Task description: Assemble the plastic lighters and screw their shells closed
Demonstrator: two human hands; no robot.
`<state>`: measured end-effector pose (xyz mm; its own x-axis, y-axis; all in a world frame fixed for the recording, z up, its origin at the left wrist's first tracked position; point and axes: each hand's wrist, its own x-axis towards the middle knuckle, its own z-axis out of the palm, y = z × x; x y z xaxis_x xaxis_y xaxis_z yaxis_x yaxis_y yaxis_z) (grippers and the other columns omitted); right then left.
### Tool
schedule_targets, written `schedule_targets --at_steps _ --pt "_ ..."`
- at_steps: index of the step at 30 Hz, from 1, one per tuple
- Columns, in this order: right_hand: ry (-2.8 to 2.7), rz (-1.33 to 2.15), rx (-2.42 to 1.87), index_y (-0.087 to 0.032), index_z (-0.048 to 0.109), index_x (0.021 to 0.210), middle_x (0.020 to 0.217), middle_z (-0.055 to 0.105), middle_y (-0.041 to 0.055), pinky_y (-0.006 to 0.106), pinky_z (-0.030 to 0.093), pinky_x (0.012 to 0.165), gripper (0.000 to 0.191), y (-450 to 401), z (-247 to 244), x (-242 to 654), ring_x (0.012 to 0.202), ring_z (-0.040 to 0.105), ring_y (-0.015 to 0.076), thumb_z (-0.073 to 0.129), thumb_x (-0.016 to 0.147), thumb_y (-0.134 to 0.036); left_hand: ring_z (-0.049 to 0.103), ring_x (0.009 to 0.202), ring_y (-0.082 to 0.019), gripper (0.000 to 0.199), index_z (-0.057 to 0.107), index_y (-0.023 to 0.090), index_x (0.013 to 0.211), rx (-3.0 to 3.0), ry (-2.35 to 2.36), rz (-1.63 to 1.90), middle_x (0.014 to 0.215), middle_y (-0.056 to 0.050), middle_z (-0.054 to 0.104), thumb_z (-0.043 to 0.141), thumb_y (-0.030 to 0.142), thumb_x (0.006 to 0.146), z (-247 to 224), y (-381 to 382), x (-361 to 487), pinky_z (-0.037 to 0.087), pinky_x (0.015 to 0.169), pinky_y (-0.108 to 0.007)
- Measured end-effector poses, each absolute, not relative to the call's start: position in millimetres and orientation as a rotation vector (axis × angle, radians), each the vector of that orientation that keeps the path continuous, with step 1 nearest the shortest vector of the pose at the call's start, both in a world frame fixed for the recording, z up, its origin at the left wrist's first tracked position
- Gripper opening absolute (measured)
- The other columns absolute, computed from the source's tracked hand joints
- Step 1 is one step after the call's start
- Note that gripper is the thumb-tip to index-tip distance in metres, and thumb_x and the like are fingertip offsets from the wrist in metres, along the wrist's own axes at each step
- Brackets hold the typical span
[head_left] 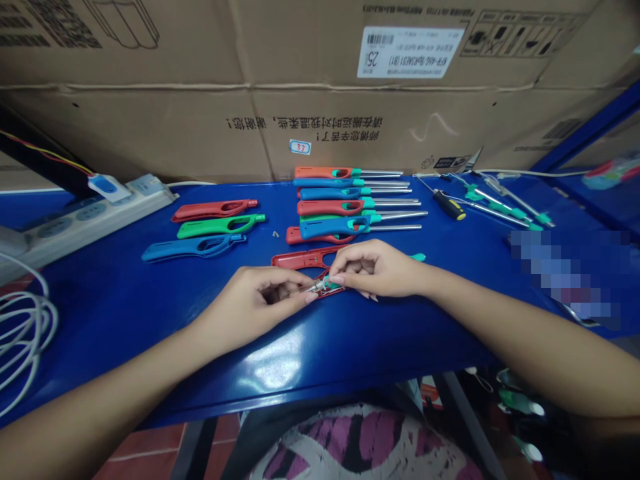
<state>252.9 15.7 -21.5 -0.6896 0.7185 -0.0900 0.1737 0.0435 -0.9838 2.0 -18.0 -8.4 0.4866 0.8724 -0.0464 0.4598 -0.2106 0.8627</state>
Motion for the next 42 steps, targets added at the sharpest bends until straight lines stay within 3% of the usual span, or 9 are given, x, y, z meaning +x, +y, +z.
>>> schedule_targets --at_steps 14,25,36,42 --pt "-1.936 1.650 -0.905 -0.012 0.066 0.093 0.073 0.062 -0.0017 0.018 0.046 0.040 0.024 16.0 -22.2 252.7 0.045 0.055 0.0054 0.069 0.089 -0.036 0.049 0.056 -0.010 0.028 0.079 0.017 0.101 1.880 1.092 0.592 0.067 -0.001 0.065 0.069 0.039 0.087 -9.0 -17.5 3.3 0.038 0.050 -0.019" --pt "-1.922 1.645 -0.904 -0.013 0.064 0.089 0.068 0.058 -0.0043 0.016 0.041 0.039 0.022 13.5 -22.1 250.2 0.043 0.051 0.0038 0.069 0.089 -0.035 0.044 0.049 -0.007 0.018 0.082 0.019 0.095 1.894 1.125 0.720 0.059 0.002 0.065 0.072 0.031 0.085 -14.8 -21.2 9.3 0.033 0.045 -0.018" --pt "-1.903 1.640 -0.923 -0.013 0.064 0.083 0.067 0.061 -0.0027 0.016 0.040 0.041 0.018 6.4 -17.1 244.3 0.045 0.050 0.0033 0.069 0.088 -0.030 0.054 0.051 -0.008 0.015 0.080 0.018 0.099 2.151 1.091 0.899 0.074 -0.001 0.075 0.072 0.026 0.088 -21.9 -35.3 11.6 0.043 0.049 -0.019" --pt "-1.833 1.716 -0.912 -0.013 0.062 0.086 0.064 0.058 -0.0046 0.016 0.042 0.037 0.024 8.3 -19.5 245.0 0.041 0.053 0.0046 0.070 0.089 -0.036 0.062 0.060 -0.009 0.015 0.079 0.019 0.102 2.274 1.069 0.899 0.085 -0.001 0.078 0.072 0.024 0.089 -16.6 -31.7 8.5 0.048 0.057 -0.019"
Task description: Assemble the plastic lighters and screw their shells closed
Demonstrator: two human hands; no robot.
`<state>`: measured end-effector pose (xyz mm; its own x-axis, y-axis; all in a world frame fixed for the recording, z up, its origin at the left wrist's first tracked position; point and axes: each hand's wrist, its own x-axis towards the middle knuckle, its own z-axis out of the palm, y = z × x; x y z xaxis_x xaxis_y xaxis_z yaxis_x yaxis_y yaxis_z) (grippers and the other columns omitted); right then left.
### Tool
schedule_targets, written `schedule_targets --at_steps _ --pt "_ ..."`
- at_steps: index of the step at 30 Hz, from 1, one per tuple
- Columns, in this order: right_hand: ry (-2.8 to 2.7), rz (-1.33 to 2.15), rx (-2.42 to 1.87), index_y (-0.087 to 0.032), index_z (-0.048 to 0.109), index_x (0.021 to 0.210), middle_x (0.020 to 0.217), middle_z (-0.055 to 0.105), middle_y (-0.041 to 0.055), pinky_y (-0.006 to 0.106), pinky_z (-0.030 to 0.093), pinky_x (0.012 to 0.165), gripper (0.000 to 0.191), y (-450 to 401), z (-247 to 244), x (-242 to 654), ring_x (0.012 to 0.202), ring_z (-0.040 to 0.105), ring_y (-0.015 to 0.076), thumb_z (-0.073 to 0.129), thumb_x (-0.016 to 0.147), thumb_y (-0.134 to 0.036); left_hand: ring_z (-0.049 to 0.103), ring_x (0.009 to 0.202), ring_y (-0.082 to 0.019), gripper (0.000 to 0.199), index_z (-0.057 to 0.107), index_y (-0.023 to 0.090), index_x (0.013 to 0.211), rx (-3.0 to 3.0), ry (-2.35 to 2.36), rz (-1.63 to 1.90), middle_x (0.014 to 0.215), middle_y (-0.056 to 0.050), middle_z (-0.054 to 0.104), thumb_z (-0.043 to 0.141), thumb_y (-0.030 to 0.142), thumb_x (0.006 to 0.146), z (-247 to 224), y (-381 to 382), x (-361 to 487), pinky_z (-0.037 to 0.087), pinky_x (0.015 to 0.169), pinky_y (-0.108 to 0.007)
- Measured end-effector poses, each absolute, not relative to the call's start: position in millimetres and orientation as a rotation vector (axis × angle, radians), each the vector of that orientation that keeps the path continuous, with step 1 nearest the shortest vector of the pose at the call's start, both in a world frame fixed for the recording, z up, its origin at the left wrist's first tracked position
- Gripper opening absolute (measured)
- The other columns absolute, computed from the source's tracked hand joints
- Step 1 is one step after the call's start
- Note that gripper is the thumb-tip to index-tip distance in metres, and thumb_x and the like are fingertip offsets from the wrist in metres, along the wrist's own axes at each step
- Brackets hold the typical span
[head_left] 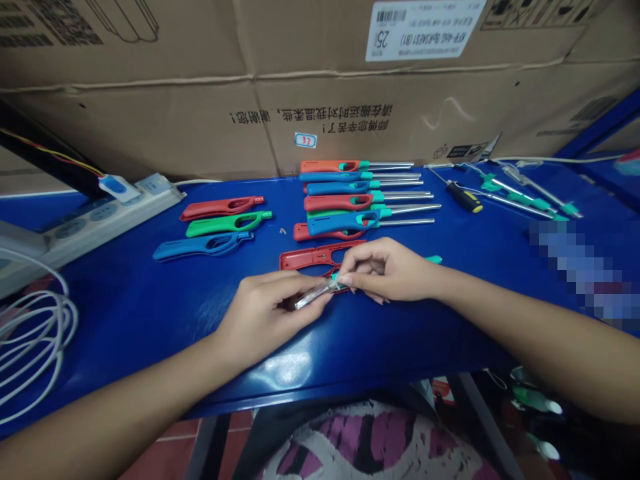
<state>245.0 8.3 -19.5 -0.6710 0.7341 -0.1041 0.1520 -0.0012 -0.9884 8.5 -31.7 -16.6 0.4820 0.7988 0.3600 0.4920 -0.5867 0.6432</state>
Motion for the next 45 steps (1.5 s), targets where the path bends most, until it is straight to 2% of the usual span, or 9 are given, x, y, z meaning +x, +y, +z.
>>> schedule_targets --at_steps 4,14,23,29,36,39,45 --pt "-1.779 1.705 -0.920 -0.014 0.060 0.085 0.052 0.053 -0.0077 0.016 0.042 0.036 0.029 12.7 -19.9 246.8 0.038 0.052 0.0057 0.073 0.087 -0.040 0.063 0.061 -0.010 0.017 0.077 0.019 0.103 2.310 1.106 0.883 0.083 -0.001 0.077 0.072 0.027 0.089 -13.4 -27.5 5.7 0.050 0.060 -0.020" --pt "-1.765 1.664 -0.966 -0.014 0.062 0.086 0.050 0.055 -0.0078 0.016 0.045 0.036 0.025 14.8 -19.6 247.7 0.037 0.051 0.0053 0.072 0.088 -0.036 0.059 0.061 -0.009 0.016 0.076 0.018 0.105 2.345 1.074 0.848 0.078 0.000 0.072 0.070 0.021 0.091 -15.8 -24.7 1.6 0.048 0.060 -0.020" --pt "-1.789 1.608 -0.972 -0.014 0.063 0.087 0.052 0.053 -0.0069 0.016 0.041 0.035 0.024 11.9 -22.4 246.9 0.038 0.049 0.0050 0.070 0.090 -0.037 0.062 0.068 -0.009 0.020 0.075 0.020 0.113 2.347 1.023 0.828 0.091 -0.001 0.074 0.066 0.021 0.094 -21.2 -24.7 0.7 0.049 0.065 -0.019" --pt "-1.794 1.593 -0.984 -0.013 0.063 0.087 0.054 0.055 -0.0054 0.018 0.042 0.039 0.024 10.8 -24.2 245.5 0.040 0.052 0.0061 0.068 0.090 -0.036 0.063 0.070 -0.009 0.023 0.074 0.019 0.116 2.335 1.002 0.820 0.090 -0.001 0.073 0.064 0.020 0.096 -21.1 -24.0 3.4 0.049 0.066 -0.018" --pt "-1.801 1.539 -0.961 -0.013 0.062 0.082 0.064 0.056 -0.0050 0.017 0.035 0.043 0.020 10.7 -19.3 240.9 0.047 0.047 0.0030 0.070 0.087 -0.030 0.065 0.071 -0.010 0.021 0.075 0.018 0.114 2.376 0.990 0.794 0.090 -0.002 0.074 0.064 0.022 0.096 -22.1 -21.2 1.1 0.048 0.066 -0.019" --pt "-1.794 1.569 -0.945 -0.014 0.062 0.086 0.063 0.053 -0.0062 0.018 0.035 0.040 0.020 11.3 -20.4 242.3 0.043 0.046 0.0036 0.068 0.089 -0.033 0.066 0.073 -0.011 0.022 0.075 0.020 0.115 2.367 1.015 0.770 0.093 -0.003 0.074 0.064 0.026 0.097 -17.3 -19.3 -0.8 0.049 0.067 -0.020" --pt "-1.791 1.502 -0.973 -0.013 0.064 0.095 0.075 0.062 -0.0012 0.017 0.035 0.038 0.022 13.3 -19.6 246.3 0.041 0.046 0.0018 0.060 0.096 -0.034 0.066 0.083 -0.014 0.024 0.077 0.026 0.115 2.353 1.029 0.586 0.101 -0.004 0.067 0.064 0.033 0.096 -1.9 -14.1 -8.7 0.053 0.075 -0.025"
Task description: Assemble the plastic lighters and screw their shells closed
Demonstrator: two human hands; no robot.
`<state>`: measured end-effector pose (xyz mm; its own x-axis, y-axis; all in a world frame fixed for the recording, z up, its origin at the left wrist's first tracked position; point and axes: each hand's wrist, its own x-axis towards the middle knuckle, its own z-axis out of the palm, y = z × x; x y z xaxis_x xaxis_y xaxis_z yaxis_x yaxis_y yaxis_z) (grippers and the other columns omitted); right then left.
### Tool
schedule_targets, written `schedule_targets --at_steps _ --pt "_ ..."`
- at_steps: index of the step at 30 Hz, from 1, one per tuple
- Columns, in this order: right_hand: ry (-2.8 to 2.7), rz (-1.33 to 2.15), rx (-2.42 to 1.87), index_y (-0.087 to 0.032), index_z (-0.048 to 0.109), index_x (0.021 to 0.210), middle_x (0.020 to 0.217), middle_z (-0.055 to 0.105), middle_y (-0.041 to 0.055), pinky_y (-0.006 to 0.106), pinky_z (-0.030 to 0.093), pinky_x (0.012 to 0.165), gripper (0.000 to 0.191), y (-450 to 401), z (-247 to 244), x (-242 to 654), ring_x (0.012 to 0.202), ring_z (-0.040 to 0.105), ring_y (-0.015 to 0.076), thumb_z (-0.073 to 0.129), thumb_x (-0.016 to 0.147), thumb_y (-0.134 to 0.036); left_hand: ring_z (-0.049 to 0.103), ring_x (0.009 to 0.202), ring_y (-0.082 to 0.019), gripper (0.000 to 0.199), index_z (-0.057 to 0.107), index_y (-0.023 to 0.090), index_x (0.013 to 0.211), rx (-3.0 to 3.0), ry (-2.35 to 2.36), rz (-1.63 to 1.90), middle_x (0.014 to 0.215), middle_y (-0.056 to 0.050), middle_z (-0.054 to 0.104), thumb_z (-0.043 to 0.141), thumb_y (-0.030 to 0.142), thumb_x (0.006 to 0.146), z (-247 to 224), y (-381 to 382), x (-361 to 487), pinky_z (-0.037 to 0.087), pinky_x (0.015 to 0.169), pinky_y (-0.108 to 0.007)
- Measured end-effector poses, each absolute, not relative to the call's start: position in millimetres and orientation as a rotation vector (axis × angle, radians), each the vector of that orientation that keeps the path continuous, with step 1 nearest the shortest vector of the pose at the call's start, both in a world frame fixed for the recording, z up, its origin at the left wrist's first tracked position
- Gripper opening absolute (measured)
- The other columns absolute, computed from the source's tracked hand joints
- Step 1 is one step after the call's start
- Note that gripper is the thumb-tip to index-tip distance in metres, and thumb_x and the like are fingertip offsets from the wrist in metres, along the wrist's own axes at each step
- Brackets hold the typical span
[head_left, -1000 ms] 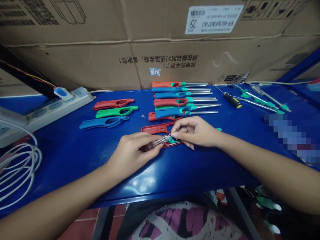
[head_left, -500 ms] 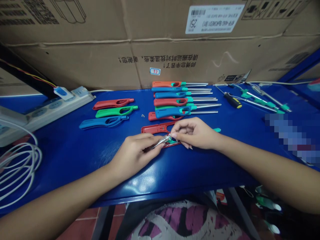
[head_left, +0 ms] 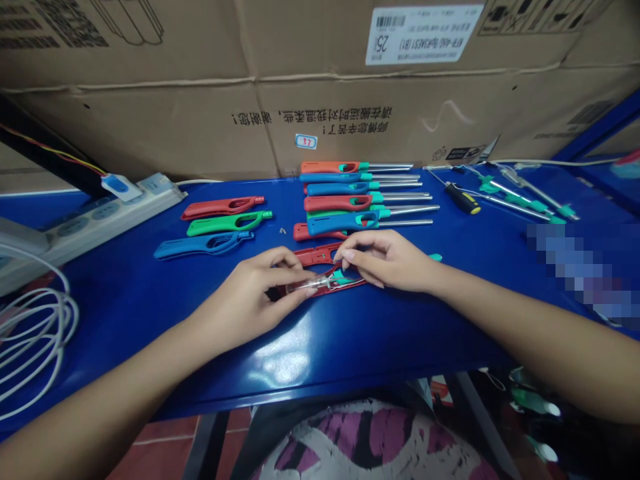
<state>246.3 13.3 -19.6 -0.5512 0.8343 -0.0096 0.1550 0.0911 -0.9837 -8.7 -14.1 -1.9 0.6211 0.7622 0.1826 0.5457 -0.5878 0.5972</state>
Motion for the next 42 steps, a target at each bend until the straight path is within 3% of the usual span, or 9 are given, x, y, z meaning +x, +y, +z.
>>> schedule_targets --at_steps 7,11,19,26,30,33,35,37,42 --pt "-1.691 1.596 -0.936 -0.011 0.064 0.095 0.057 0.054 -0.0070 0.017 0.025 0.032 0.033 18.6 -16.8 249.5 0.034 0.036 0.0017 0.047 0.104 -0.038 0.065 0.089 -0.017 0.025 0.074 0.026 0.116 2.387 1.023 0.494 0.097 -0.004 0.069 0.065 0.034 0.095 0.2 -13.9 -12.1 0.052 0.077 -0.028" --pt "-1.706 1.590 -0.925 -0.011 0.065 0.094 0.054 0.051 -0.0080 0.018 0.028 0.036 0.032 19.1 -17.9 249.5 0.035 0.037 0.0022 0.048 0.103 -0.037 0.065 0.086 -0.017 0.027 0.070 0.024 0.118 2.406 1.060 0.454 0.096 -0.003 0.069 0.065 0.033 0.093 -0.8 -13.5 -10.8 0.052 0.076 -0.029" --pt "-1.732 1.550 -0.935 -0.012 0.066 0.095 0.078 0.063 -0.0015 0.019 0.034 0.042 0.030 19.9 -20.2 249.8 0.038 0.041 -0.0002 0.049 0.103 -0.036 0.065 0.086 -0.017 0.022 0.072 0.023 0.106 2.376 1.116 0.423 0.096 -0.003 0.069 0.064 0.038 0.093 1.0 -13.5 -10.6 0.051 0.071 -0.028" --pt "-1.814 1.444 -0.987 -0.013 0.066 0.095 0.077 0.062 -0.0005 0.020 0.033 0.042 0.026 15.0 -20.9 246.9 0.043 0.042 0.0022 0.053 0.100 -0.035 0.066 0.079 -0.015 0.018 0.078 0.024 0.098 2.279 1.119 0.450 0.093 -0.002 0.071 0.065 0.037 0.093 -2.3 -11.7 -11.0 0.050 0.067 -0.025" --pt "-2.022 1.086 -0.944 -0.014 0.068 0.101 0.085 0.064 0.0017 0.019 0.036 0.046 0.016 4.7 -20.5 244.5 0.052 0.044 0.0047 0.060 0.095 -0.026 0.065 0.075 -0.014 0.017 0.080 0.025 0.098 2.267 1.124 0.454 0.090 -0.002 0.071 0.067 0.035 0.092 -2.3 -11.1 -10.2 0.049 0.065 -0.025" --pt "-2.261 0.780 -0.792 -0.015 0.067 0.116 0.103 0.071 0.0056 0.021 0.047 0.057 0.025 -2.6 -17.8 245.5 0.060 0.055 0.0067 0.057 0.094 -0.018 0.066 0.075 -0.014 0.018 0.081 0.027 0.099 2.278 1.115 0.457 0.091 -0.002 0.072 0.066 0.035 0.093 -1.0 -11.9 -10.6 0.050 0.065 -0.025" --pt "-2.434 0.636 -0.709 -0.017 0.065 0.123 0.115 0.073 0.0072 0.024 0.054 0.073 0.029 -6.1 -15.6 246.9 0.082 0.068 0.0118 0.053 0.097 -0.017 0.067 0.077 -0.014 0.018 0.081 0.028 0.101 2.289 1.098 0.457 0.091 -0.002 0.072 0.066 0.035 0.094 -0.4 -12.3 -11.5 0.051 0.067 -0.025" --pt "-2.580 0.512 -0.682 -0.019 0.066 0.124 0.123 0.073 0.0056 0.026 0.055 0.083 0.030 -8.3 -14.1 248.3 0.107 0.070 0.0161 0.050 0.099 -0.019 0.068 0.078 -0.014 0.018 0.081 0.028 0.100 2.292 1.083 0.459 0.091 -0.002 0.073 0.066 0.035 0.094 -0.5 -12.4 -12.5 0.052 0.069 -0.025" --pt "-2.667 0.370 -0.610 -0.018 0.068 0.124 0.124 0.074 0.0019 0.025 0.056 0.074 0.031 -8.7 -13.6 250.8 0.113 0.070 0.0151 0.050 0.100 -0.021 0.068 0.076 -0.015 0.019 0.082 0.028 0.099 2.284 1.107 0.468 0.092 -0.003 0.073 0.066 0.037 0.093 -2.9 -12.0 -12.3 0.052 0.067 -0.026"
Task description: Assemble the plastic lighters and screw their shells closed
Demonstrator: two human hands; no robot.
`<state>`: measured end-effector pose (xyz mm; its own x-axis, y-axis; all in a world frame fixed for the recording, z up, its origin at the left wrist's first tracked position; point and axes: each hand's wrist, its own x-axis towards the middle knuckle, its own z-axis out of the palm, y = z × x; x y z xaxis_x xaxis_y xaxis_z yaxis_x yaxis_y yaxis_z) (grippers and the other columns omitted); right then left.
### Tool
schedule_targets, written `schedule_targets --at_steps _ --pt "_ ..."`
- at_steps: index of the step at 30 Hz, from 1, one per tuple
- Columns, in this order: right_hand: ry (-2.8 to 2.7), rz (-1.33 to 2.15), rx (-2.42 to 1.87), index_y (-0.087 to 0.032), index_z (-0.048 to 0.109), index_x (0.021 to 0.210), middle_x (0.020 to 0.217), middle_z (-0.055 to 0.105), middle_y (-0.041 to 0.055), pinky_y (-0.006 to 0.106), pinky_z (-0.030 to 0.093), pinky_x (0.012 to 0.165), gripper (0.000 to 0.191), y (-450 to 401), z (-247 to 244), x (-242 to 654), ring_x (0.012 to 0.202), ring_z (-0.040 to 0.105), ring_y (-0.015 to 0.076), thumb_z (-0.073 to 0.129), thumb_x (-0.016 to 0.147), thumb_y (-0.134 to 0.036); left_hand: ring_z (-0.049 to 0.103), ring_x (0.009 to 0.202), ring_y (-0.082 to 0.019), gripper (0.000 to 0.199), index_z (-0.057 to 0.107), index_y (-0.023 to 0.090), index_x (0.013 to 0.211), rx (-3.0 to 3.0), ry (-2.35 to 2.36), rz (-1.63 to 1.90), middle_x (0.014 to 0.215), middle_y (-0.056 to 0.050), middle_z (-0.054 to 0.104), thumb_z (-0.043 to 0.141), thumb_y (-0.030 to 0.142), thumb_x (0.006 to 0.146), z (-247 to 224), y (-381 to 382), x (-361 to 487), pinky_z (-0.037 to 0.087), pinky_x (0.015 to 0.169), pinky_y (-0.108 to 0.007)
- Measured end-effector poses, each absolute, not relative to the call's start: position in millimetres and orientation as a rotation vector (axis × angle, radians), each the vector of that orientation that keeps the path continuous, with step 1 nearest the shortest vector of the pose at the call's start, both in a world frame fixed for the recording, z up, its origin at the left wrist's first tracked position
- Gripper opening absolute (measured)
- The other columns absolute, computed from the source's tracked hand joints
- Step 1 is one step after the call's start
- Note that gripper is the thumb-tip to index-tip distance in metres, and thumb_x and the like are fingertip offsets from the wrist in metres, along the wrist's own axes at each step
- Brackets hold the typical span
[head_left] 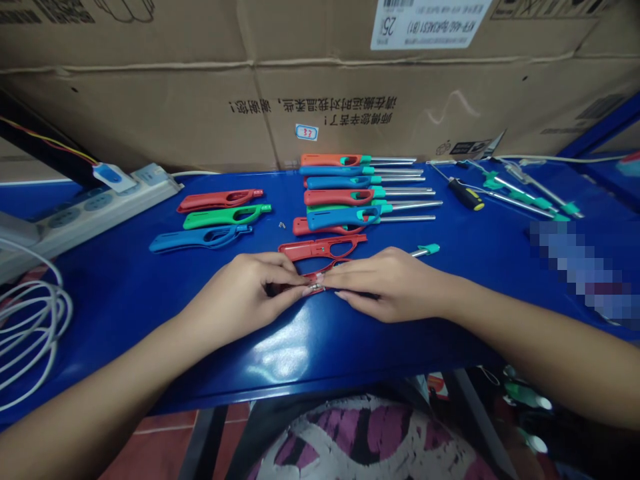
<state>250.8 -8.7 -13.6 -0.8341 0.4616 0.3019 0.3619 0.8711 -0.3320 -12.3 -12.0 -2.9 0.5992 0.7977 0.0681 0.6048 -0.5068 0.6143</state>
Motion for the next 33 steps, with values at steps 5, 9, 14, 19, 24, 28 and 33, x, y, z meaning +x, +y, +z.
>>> schedule_targets --at_steps 5,9,14,19,24,28,33 --pt "-2.652 0.348 -0.572 -0.017 0.070 0.121 0.120 0.075 0.0007 0.024 0.053 0.068 0.029 -7.1 -12.6 251.9 0.105 0.074 0.0141 0.051 0.099 -0.020 0.066 0.071 -0.014 0.018 0.081 0.028 0.097 2.280 1.154 0.480 0.090 -0.002 0.073 0.068 0.039 0.091 -5.6 -11.3 -11.3 0.050 0.062 -0.025" --pt "-2.728 0.286 -0.523 -0.016 0.067 0.125 0.121 0.075 0.0030 0.026 0.050 0.062 0.032 -9.9 -9.2 251.8 0.098 0.075 0.0152 0.048 0.100 -0.022 0.067 0.073 -0.014 0.017 0.082 0.028 0.095 2.259 1.167 0.491 0.089 -0.001 0.073 0.069 0.039 0.091 -5.5 -11.6 -11.2 0.051 0.063 -0.025" --pt "-2.836 0.171 -0.620 -0.013 0.061 0.134 0.107 0.079 0.0070 0.028 0.040 0.053 0.038 -16.3 -5.9 250.0 0.076 0.074 0.0154 0.047 0.101 -0.028 0.069 0.075 -0.016 0.018 0.082 0.027 0.095 2.262 1.145 0.522 0.089 -0.003 0.075 0.068 0.038 0.091 -3.5 -13.3 -10.8 0.052 0.066 -0.026" --pt "-2.798 0.225 -0.632 -0.014 0.063 0.133 0.106 0.079 0.0060 0.029 0.040 0.055 0.038 -13.9 -5.7 251.3 0.071 0.072 0.0149 0.049 0.101 -0.028 0.068 0.077 -0.017 0.020 0.082 0.029 0.102 2.290 1.163 0.456 0.091 -0.003 0.074 0.066 0.039 0.094 -2.1 -13.2 -11.4 0.054 0.071 -0.028" --pt "-2.810 0.401 -0.664 -0.020 0.060 0.138 0.101 0.079 0.0030 0.027 0.043 0.060 0.041 -8.8 -2.7 254.7 0.072 0.071 0.0149 0.053 0.099 -0.029 0.068 0.081 -0.018 0.019 0.081 0.030 0.105 2.324 1.141 0.433 0.093 -0.003 0.073 0.064 0.032 0.095 -2.2 -13.3 -12.7 0.054 0.074 -0.028" --pt "-2.801 0.467 -0.675 -0.020 0.061 0.138 0.101 0.079 0.0038 0.026 0.045 0.063 0.040 -7.3 -0.8 256.2 0.075 0.071 0.0150 0.053 0.099 -0.028 0.069 0.084 -0.018 0.020 0.080 0.029 0.107 2.351 1.122 0.437 0.094 -0.003 0.073 0.064 0.031 0.095 -2.5 -13.6 -14.1 0.054 0.075 -0.028" --pt "-2.769 0.493 -0.654 -0.020 0.063 0.136 0.099 0.080 0.0037 0.025 0.046 0.062 0.040 -5.5 -3.4 256.9 0.073 0.071 0.0146 0.055 0.098 -0.027 0.070 0.086 -0.018 0.019 0.080 0.027 0.105 2.359 1.107 0.438 0.096 -0.003 0.073 0.063 0.030 0.096 -1.5 -13.2 -14.3 0.054 0.078 -0.029"
